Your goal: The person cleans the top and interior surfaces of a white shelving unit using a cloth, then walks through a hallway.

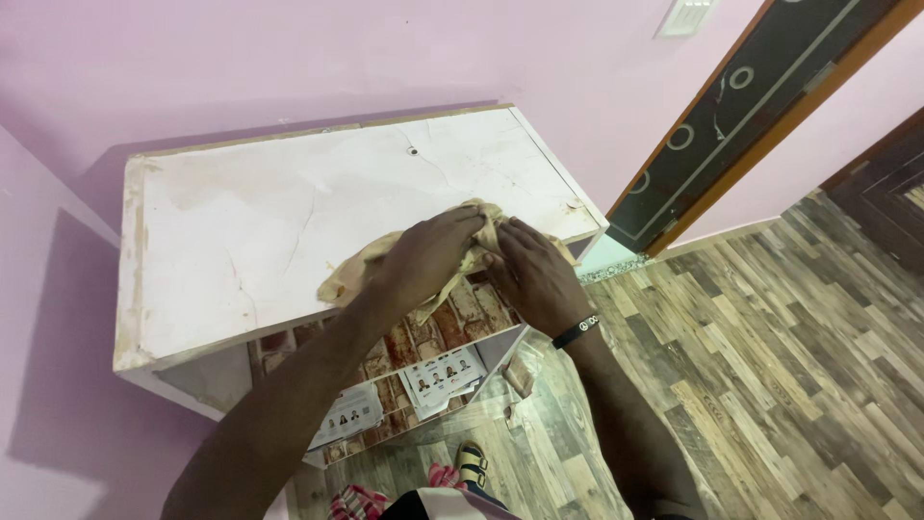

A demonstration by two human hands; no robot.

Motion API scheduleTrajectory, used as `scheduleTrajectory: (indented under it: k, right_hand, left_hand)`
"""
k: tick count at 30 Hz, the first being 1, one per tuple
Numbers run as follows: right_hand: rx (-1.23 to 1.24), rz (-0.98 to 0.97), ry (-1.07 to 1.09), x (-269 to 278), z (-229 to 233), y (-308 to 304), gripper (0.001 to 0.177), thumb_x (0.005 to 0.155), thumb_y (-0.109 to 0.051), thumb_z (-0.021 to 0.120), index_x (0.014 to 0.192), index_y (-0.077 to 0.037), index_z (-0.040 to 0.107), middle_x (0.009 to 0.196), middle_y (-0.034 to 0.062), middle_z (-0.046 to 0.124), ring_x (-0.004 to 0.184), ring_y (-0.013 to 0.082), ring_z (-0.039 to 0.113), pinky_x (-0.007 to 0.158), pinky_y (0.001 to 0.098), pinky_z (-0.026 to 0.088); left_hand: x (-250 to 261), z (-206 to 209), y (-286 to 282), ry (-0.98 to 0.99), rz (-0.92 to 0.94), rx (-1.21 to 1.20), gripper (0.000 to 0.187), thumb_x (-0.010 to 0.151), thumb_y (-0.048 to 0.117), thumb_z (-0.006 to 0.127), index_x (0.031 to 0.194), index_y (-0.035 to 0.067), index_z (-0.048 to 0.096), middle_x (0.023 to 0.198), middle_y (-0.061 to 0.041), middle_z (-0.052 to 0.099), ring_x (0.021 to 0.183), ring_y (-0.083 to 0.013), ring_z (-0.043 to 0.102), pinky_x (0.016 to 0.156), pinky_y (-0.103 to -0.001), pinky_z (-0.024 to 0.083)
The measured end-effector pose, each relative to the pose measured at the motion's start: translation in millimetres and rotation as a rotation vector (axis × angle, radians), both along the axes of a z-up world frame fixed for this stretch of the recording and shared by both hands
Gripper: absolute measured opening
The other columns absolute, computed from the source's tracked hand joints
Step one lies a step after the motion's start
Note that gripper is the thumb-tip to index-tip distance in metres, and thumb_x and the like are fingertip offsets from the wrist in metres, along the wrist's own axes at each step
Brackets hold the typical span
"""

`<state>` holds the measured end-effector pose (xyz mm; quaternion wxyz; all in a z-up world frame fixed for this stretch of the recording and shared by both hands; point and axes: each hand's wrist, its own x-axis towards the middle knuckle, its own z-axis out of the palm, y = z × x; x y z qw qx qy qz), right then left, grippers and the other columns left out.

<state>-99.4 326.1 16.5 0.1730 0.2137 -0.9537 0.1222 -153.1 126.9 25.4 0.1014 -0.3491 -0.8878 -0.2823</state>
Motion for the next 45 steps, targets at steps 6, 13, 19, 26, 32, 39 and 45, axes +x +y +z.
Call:
scheduleTrajectory:
  k: [6, 13, 19, 26, 32, 39, 45]
  right_hand:
    - [-0.063, 0.104, 0.074, 42.5, -20.3, -91.6, 0.060, 0.109, -0.044, 0.040, 0.144, 0.003, 0.052, 0.150, 0.0256, 0.053, 0.147, 0.0393, 0.043, 0.121, 0.0508, 0.034]
    - [-0.059, 0.222, 0.176, 70.8, -32.0, -184.3, 0.059, 0.108, -0.037, 0.048, 0.149, 0.007, 0.044, 0.154, 0.0280, 0.048, 0.151, 0.0389, 0.038, 0.126, 0.0504, 0.028]
    - [-0.168, 0.260, 0.167, 76.9, -40.1, -195.4, 0.057, 0.100, -0.023, 0.059, 0.151, -0.001, 0.045, 0.155, 0.0185, 0.051, 0.151, 0.0328, 0.040, 0.130, 0.0507, 0.022]
    - [-0.124, 0.229, 0.254, 48.2, -55.6, -142.5, 0.050, 0.104, -0.025, 0.059, 0.152, -0.012, 0.050, 0.158, 0.0067, 0.052, 0.154, 0.0213, 0.038, 0.132, 0.0539, 0.014]
    - [-0.179, 0.189, 0.311, 20.4, -64.5, -59.0, 0.045, 0.104, -0.025, 0.055, 0.147, -0.011, 0.054, 0.155, 0.0064, 0.054, 0.153, 0.0217, 0.039, 0.132, 0.0548, 0.010]
    - [-0.282, 0.100, 0.301, -8.3, -64.3, 46.6, 0.044, 0.100, -0.020, 0.060, 0.143, -0.011, 0.057, 0.152, 0.0063, 0.056, 0.152, 0.0242, 0.040, 0.131, 0.0531, 0.014]
    - [-0.268, 0.077, 0.256, -18.6, -40.1, 127.0, 0.047, 0.095, -0.021, 0.067, 0.140, -0.011, 0.061, 0.150, 0.0079, 0.056, 0.146, 0.0281, 0.042, 0.123, 0.0515, 0.029]
  left_hand:
    - [76.7, 14.8, -90.2, -0.221, 0.182, -0.017, 0.041, 0.100, 0.010, 0.057, 0.141, 0.013, 0.058, 0.142, -0.010, 0.062, 0.110, -0.0270, 0.071, 0.099, -0.041, 0.056]
    - [137.5, 21.0, -171.2, -0.252, 0.416, 0.010, 0.043, 0.098, 0.018, 0.058, 0.140, 0.017, 0.058, 0.151, -0.003, 0.056, 0.104, -0.0238, 0.074, 0.100, -0.041, 0.054]
    - [152.7, 17.1, -175.3, -0.199, 0.567, 0.003, 0.040, 0.098, 0.021, 0.059, 0.138, 0.015, 0.062, 0.149, -0.005, 0.058, 0.114, -0.0264, 0.069, 0.103, -0.044, 0.052]
    - [132.5, 0.0, -127.7, -0.083, 0.542, -0.033, 0.043, 0.098, 0.022, 0.060, 0.138, 0.008, 0.060, 0.147, -0.014, 0.058, 0.129, -0.0303, 0.061, 0.107, -0.045, 0.049]
    - [93.5, -24.0, -52.7, 0.107, 0.450, -0.222, 0.049, 0.097, 0.024, 0.061, 0.141, 0.005, 0.053, 0.145, -0.016, 0.056, 0.133, -0.0335, 0.056, 0.112, -0.047, 0.046]
    - [51.0, -8.2, 55.6, 0.169, 0.294, -0.175, 0.044, 0.098, 0.020, 0.060, 0.139, 0.004, 0.055, 0.143, -0.015, 0.059, 0.131, -0.0327, 0.057, 0.107, -0.045, 0.049]
    - [14.2, 6.9, 115.0, 0.111, 0.119, -0.168, 0.041, 0.101, 0.022, 0.058, 0.138, 0.005, 0.057, 0.143, -0.016, 0.059, 0.128, -0.0309, 0.061, 0.106, -0.043, 0.051]
